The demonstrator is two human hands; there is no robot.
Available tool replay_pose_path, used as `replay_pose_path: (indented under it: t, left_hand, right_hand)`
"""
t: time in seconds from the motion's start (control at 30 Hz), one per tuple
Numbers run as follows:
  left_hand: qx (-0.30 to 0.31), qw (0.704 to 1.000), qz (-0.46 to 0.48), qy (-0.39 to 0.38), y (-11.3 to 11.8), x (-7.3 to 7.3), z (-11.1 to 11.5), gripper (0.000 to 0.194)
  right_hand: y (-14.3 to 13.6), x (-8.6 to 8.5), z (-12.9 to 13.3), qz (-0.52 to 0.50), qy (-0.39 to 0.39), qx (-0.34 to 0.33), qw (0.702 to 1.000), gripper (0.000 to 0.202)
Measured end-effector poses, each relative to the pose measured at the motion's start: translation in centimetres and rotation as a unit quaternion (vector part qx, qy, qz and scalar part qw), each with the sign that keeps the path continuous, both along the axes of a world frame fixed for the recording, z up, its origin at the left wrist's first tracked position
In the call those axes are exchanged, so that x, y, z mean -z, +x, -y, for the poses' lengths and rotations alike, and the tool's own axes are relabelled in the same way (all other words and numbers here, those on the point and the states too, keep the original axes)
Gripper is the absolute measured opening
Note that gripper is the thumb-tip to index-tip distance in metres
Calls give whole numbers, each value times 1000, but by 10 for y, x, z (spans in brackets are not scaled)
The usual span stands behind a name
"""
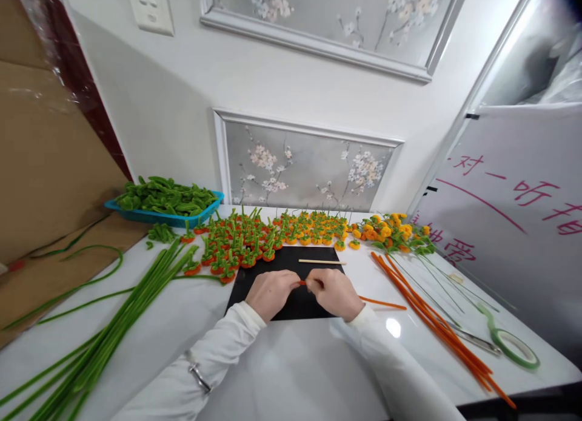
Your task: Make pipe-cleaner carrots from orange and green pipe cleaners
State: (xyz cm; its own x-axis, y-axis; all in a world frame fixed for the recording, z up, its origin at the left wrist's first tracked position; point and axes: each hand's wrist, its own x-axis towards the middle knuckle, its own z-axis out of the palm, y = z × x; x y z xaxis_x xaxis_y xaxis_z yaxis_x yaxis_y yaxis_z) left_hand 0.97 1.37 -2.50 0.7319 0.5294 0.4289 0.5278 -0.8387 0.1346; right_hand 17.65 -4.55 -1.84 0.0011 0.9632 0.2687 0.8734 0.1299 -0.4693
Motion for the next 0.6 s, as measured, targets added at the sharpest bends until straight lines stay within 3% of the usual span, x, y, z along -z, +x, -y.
replay_pose_path:
  t: [0.13, 0.3, 0.5, 0.6]
  left_hand:
    - [0, 995, 16, -102, -8, -5, -3, 22]
    - [-34, 992, 33, -120, -18, -4, -11, 23]
    - [-91, 990, -1, -109, -20, -3, -12, 24]
    - [-102, 989, -16, -102, -18, -4, -11, 24]
  right_hand:
    - [6, -4, 4, 144, 83, 29, 986, 17]
    - [37, -17, 10, 257, 146, 89, 951, 19]
    - [100, -5, 12, 238, 68, 160, 955, 20]
    - [109, 4, 8, 218, 38, 170, 960, 18]
